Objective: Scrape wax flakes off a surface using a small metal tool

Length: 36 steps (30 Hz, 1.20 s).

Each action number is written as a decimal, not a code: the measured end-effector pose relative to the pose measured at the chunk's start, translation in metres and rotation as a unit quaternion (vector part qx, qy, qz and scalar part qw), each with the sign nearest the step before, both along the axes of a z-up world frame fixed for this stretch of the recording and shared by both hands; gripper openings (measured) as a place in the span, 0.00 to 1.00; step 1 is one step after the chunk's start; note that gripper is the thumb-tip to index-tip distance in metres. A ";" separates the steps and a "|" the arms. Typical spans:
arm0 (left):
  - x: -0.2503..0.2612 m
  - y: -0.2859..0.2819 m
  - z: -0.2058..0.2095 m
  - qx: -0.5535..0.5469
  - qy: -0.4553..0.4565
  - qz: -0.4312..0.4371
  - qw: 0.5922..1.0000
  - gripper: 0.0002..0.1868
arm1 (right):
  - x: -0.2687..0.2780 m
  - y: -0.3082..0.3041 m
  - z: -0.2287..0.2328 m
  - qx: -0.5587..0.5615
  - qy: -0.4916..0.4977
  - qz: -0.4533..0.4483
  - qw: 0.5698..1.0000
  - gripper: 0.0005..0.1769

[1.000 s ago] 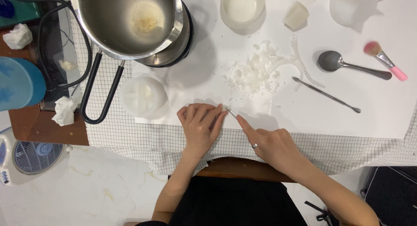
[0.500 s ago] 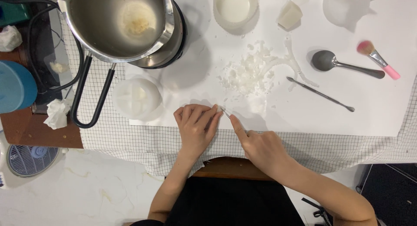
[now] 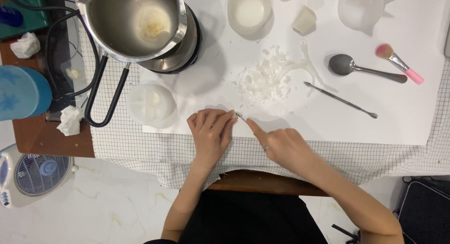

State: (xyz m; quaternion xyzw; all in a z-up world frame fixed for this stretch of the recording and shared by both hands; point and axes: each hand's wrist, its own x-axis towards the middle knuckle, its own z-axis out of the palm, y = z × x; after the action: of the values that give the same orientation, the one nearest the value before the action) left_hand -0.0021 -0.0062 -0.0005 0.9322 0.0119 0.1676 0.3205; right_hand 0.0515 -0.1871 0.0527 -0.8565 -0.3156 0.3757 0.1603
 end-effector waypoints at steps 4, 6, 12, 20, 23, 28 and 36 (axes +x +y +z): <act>-0.001 0.001 0.001 -0.001 0.006 -0.004 1.000 0.06 | 0.024 -0.013 0.013 0.075 0.108 -0.107 0.985 0.20; -0.001 0.002 -0.001 -0.015 0.010 -0.009 1.000 0.06 | 0.025 -0.018 0.014 0.066 0.108 -0.128 0.984 0.19; -0.003 0.001 -0.008 -0.011 0.010 -0.010 1.000 0.07 | 0.016 -0.019 0.020 0.054 0.023 -0.107 0.993 0.21; -0.003 0.002 -0.007 -0.017 0.001 0.003 1.000 0.07 | -0.010 -0.016 -0.007 0.066 -0.150 0.027 0.986 0.22; -0.001 0.002 -0.005 -0.025 0.001 0.005 1.000 0.07 | -0.008 -0.018 -0.011 0.051 -0.155 0.041 0.986 0.24; 0.001 0.002 -0.003 -0.032 0.006 0.000 0.999 0.06 | 0.002 -0.016 -0.006 0.028 -0.135 0.062 0.988 0.26; 0.003 0.003 -0.006 -0.035 0.013 -0.001 0.999 0.06 | -0.001 -0.019 -0.025 -0.003 -0.134 0.103 0.986 0.33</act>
State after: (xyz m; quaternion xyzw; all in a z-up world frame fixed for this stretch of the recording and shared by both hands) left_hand 0.0010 -0.0031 -0.0060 0.9225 0.0212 0.1548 0.3530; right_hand 0.0500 -0.2065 0.0280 -0.8626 -0.4195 0.2730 0.0741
